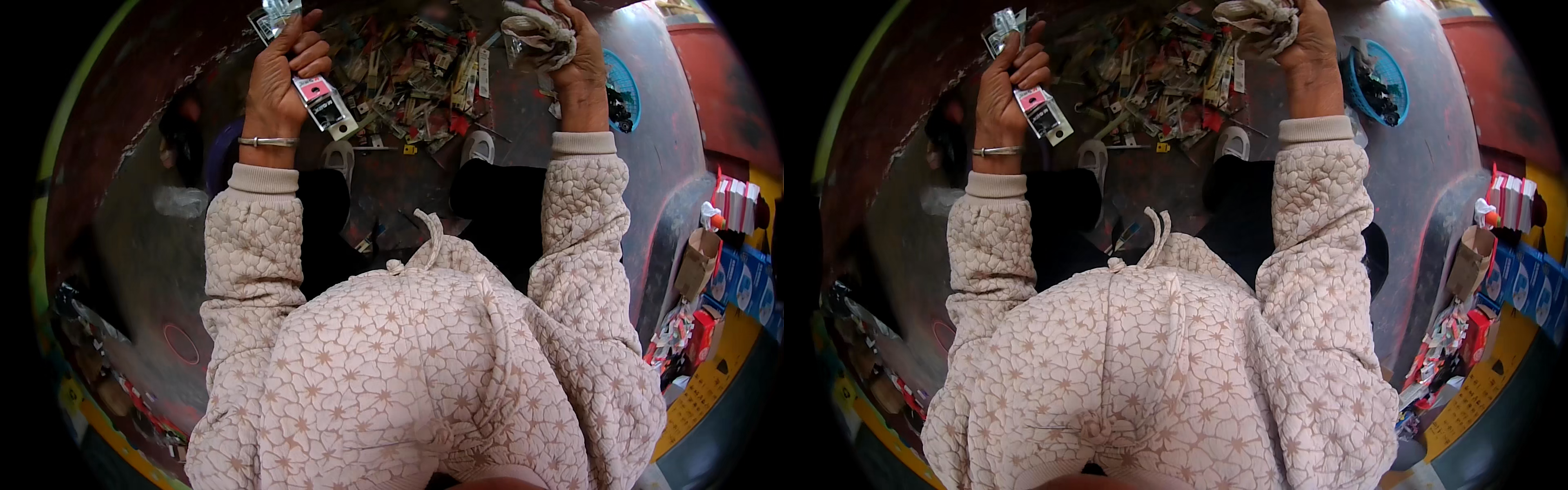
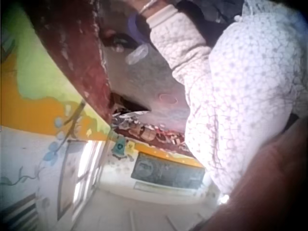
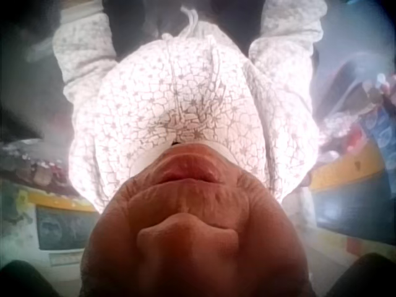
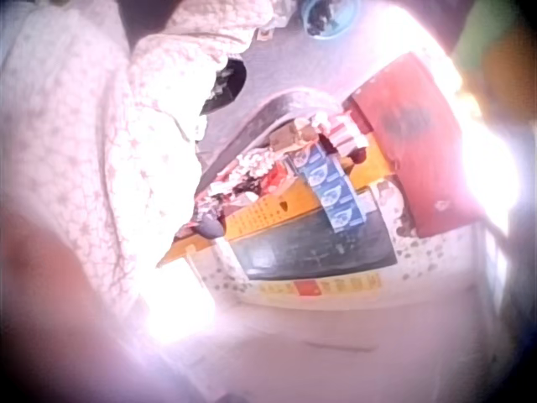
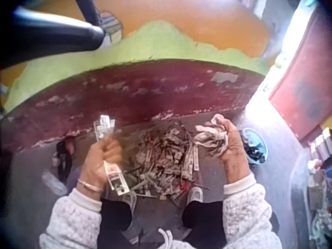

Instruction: The person sorts through various packaged merchandise, small tubes, and paper scraps on the floor by hand, picking up specific items and placing them into a plastic bag.

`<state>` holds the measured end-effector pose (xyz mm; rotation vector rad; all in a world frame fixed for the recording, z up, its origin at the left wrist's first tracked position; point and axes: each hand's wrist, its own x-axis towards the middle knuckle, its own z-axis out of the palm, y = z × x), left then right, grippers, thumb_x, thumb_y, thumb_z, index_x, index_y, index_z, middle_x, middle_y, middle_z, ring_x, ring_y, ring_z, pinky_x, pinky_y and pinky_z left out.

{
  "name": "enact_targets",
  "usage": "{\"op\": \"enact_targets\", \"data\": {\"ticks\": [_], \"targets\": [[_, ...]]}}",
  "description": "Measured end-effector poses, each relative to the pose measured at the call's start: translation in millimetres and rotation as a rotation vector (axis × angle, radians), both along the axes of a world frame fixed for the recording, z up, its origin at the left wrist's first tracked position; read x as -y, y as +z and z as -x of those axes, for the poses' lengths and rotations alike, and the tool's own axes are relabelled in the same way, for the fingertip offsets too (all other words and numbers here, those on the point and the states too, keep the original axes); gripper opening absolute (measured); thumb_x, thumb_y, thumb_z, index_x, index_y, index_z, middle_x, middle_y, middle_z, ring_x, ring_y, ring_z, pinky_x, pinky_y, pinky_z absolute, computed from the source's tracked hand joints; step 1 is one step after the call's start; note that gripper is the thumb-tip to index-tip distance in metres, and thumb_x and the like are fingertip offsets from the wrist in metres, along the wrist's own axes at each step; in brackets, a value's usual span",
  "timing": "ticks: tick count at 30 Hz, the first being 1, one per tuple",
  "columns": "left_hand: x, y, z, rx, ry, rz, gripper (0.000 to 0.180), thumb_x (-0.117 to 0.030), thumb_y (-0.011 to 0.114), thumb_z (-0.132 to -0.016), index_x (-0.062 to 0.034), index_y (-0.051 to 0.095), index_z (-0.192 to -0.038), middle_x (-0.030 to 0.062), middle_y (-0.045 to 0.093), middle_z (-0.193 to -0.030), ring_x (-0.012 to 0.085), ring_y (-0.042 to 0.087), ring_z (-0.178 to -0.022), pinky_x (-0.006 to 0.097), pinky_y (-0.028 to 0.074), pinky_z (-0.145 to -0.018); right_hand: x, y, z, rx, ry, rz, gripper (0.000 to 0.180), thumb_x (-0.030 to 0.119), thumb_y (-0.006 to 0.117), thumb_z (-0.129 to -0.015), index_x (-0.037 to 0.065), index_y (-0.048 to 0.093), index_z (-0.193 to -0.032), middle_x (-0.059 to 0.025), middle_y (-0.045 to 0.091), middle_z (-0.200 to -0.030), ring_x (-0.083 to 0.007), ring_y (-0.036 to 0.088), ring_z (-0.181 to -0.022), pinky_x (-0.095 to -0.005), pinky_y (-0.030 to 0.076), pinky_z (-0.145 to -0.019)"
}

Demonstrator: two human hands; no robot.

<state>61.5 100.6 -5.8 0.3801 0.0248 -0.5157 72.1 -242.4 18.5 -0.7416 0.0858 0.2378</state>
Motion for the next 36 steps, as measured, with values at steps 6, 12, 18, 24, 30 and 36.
{"op": "enact_targets", "data": {"ticks": [6,12,18,24,30,36], "targets": [[22,-14,15,-0.004,-0.147,-0.100,0.030,-0.019,0.044,-0.094,0.0061,0.048,-0.109,-0.0029,0.031,-0.061,0.0039,0.028,-0.048,0.018,0.027,-0.041,11,0,-5,-0.074,-0.015,-0.058,0.025,0.011,0.057,-0.079,0.002,0.056,-0.103,-0.0186,0.063,-0.090,-0.0298,0.063,-0.076,-0.0406,0.055,-0.064],[39,-7,14,-0.150,-0.227,-0.440,0.028,-0.017,0.048,-0.092,0.0053,0.050,-0.109,-0.0015,0.048,-0.070,0.0041,0.046,-0.058,0.016,0.043,-0.046,-31,3,-22,0.349,-0.129,0.632,0.024,0.005,0.052,-0.084,0.002,0.056,-0.107,-0.0113,0.063,-0.078,-0.0193,0.062,-0.069,-0.0308,0.052,-0.056],[89,-22,32,-0.123,-0.376,-0.717,0.014,-0.015,0.048,-0.090,-0.0038,0.055,-0.094,0.0052,0.057,-0.072,0.0070,0.051,-0.051,0.018,0.041,-0.040,-128,-24,25,1.144,-0.239,1.454,0.011,0.010,0.060,-0.070,0.011,0.062,-0.081,-0.0062,0.059,-0.078,-0.0229,0.061,-0.069,-0.0306,0.049,-0.060],[85,-8,27,0.089,-0.624,-0.650,0.021,-0.018,0.047,-0.092,0.0011,0.050,-0.099,0.0034,0.052,-0.058,0.0042,0.038,-0.036,0.016,0.030,-0.034,-70,-52,-20,0.811,-0.390,1.588,0.017,0.024,0.057,-0.078,0.013,0.064,-0.089,-0.0053,0.058,-0.076,-0.0229,0.059,-0.074,-0.0318,0.049,-0.062],[83,-23,24,-0.043,-0.398,-0.299,0.037,-0.032,0.041,-0.095,0.0029,0.048,-0.103,-0.0024,0.039,-0.051,0.0033,0.031,-0.033,0.017,0.025,-0.031,-13,-83,-32,-0.149,0.435,0.548,0.054,0.052,0.047,-0.087,0.006,0.057,-0.114,-0.0081,0.060,-0.100,-0.0127,0.054,-0.088,-0.0270,0.045,-0.076],[96,-46,21,-0.243,-0.512,-0.286,0.035,-0.035,0.053,-0.089,-0.0009,0.051,-0.098,0.0014,0.050,-0.060,0.0044,0.038,-0.039,0.017,0.029,-0.034,-57,-83,-13,0.055,0.717,0.082,0.062,0.039,0.073,-0.068,0.000,0.056,-0.112,-0.0055,0.062,-0.094,-0.0114,0.059,-0.084,-0.0221,0.046,-0.076]]}}
